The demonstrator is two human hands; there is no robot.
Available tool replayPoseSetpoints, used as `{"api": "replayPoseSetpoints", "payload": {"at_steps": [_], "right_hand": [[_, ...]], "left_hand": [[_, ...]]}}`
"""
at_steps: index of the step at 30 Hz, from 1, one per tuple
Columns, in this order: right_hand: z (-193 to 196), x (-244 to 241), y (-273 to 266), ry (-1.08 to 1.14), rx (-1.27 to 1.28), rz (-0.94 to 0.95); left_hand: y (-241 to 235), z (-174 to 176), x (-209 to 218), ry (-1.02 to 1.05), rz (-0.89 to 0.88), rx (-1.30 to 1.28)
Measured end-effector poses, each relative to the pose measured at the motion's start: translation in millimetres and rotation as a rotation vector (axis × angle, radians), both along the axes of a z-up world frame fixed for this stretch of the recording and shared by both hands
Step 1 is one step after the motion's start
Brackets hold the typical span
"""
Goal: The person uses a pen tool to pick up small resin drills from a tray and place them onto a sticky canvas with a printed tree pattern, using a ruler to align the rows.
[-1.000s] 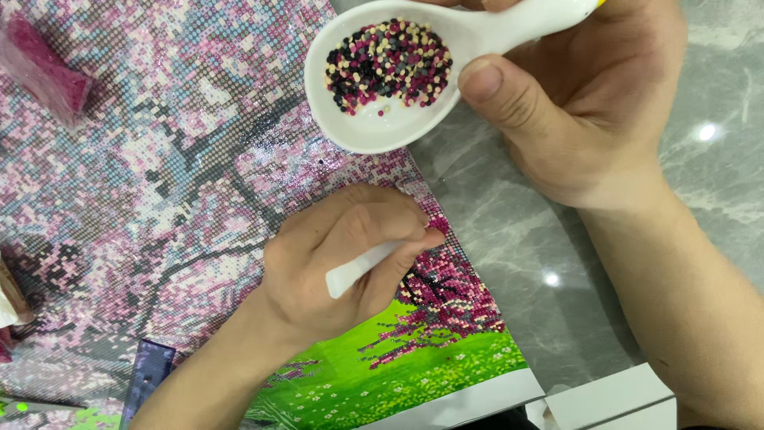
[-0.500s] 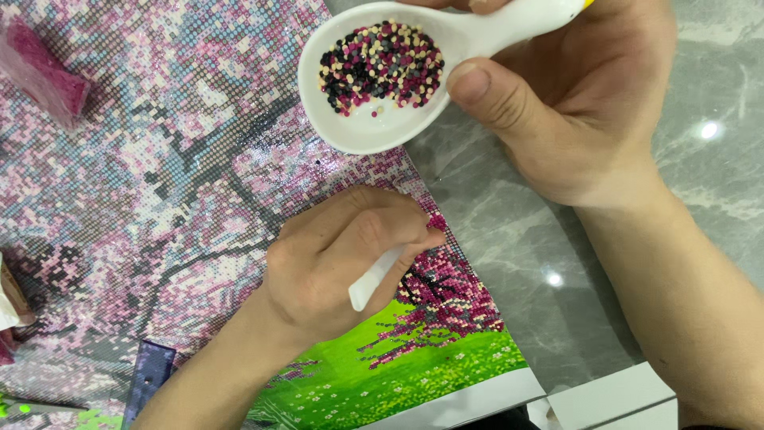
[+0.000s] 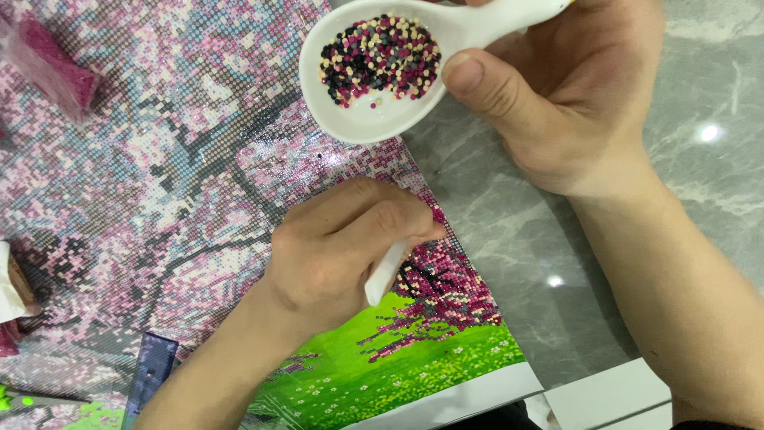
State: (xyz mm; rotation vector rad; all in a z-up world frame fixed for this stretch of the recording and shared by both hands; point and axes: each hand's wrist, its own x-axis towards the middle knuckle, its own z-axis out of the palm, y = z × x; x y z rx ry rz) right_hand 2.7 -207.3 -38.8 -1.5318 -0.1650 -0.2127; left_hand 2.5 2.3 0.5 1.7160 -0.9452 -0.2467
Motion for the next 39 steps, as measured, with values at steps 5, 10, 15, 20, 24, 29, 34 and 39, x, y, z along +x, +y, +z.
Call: {"api": "replayPoseSetpoints", "payload": {"at_steps": [5, 10, 15, 20, 24, 29, 34, 39], "right_hand": [[-1, 7, 1, 0.076, 0.166, 0.071], [17, 11, 7, -0.008, 0.096, 0.134], [34, 0, 18, -0.028, 0.178, 0.285], [53, -34, 40, 0.102, 0.411, 0.784], [51, -39, 47, 0.069, 0.338, 0.883], [51, -40, 50, 0.021, 0.401, 0.991], [50, -41, 45, 0.047, 0.338, 1.031], [49, -42, 45, 0.038, 0.322, 1.035]], "left_hand": [[4, -2, -3, -0.094, 0.047, -0.078], [29, 20, -18, 0.037, 0.287, -0.496], [48, 62, -41, 0.001, 0.357, -0.390], [55, 91, -53, -0.099, 0.229, -0.166], [56, 96, -51, -0.076, 0.054, -0.200], [51, 83, -56, -0.103, -0.022, -0.130], [51, 80, -63, -0.005, -0.074, -0.046], [52, 76, -66, 0.017, -0.123, -0.006]]}}
